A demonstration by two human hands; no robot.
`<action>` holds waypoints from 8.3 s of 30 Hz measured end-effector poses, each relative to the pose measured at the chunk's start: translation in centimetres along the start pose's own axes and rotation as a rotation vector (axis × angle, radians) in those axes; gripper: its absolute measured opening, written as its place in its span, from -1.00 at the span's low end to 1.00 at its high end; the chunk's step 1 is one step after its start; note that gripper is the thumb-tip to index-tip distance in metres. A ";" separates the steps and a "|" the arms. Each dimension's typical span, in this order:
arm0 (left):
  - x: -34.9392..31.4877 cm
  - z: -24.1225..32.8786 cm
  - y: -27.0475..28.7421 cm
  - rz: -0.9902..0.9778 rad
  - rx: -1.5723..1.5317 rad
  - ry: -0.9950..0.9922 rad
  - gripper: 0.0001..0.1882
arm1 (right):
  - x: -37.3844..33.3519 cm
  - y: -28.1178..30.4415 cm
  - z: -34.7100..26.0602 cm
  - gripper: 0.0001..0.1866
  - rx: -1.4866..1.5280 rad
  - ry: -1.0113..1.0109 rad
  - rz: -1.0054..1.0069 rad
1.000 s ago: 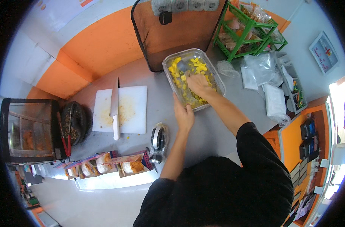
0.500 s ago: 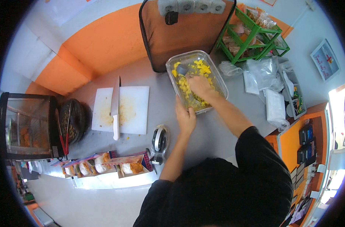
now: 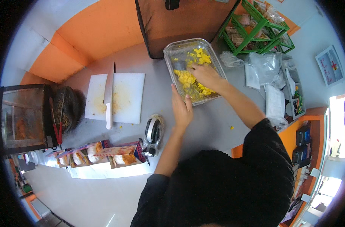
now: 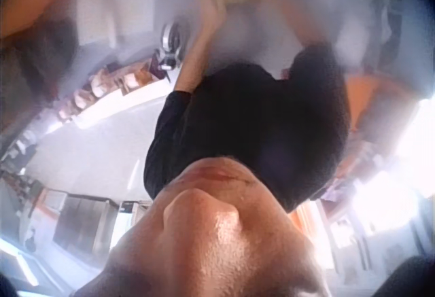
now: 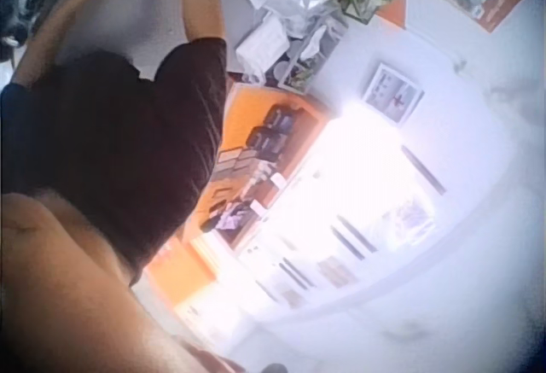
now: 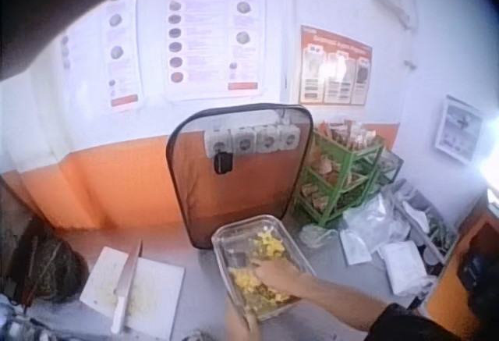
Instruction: The person assembles multiple food boxes by placing bread, fried chicken, and scrambled eggs into each container. They retrieve items from a warmer and storage bins, then add greens and egg portions using a spoon before arranging the completed boxes on the counter.
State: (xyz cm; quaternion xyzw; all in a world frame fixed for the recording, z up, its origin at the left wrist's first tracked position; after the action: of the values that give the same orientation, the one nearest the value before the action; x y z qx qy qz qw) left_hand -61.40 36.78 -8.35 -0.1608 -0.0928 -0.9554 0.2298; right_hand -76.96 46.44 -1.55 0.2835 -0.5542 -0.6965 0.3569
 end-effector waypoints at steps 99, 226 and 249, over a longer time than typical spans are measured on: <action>-0.6 2.6 -1.2 0.115 -0.027 0.032 -0.53 | -9.3 -0.8 -0.4 -0.80 2.041 -0.340 -0.478; -23.6 6.7 38.0 0.433 0.366 0.174 -0.89 | -9.0 6.1 -44.5 -0.54 0.687 0.019 0.236; -8.0 9.3 13.0 0.008 -0.003 -0.012 -0.73 | -9.7 3.6 -6.8 -0.57 -0.028 -0.391 -0.166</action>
State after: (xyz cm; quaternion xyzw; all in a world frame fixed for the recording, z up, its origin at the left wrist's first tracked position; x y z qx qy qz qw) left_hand -46.16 30.98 -1.17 -0.1672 -0.0923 -0.9536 0.2328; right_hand -65.31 49.94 0.39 0.1826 -0.5779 -0.7729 0.1881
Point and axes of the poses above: each hand's wrist, its own x-axis towards the middle knuckle, its own y-axis out of the back of the hand, z = x × y, the point moved 2 cm from there along x, towards the middle knuckle, and after that the axes turned 15 degrees about -x, right-handed, at the moved point
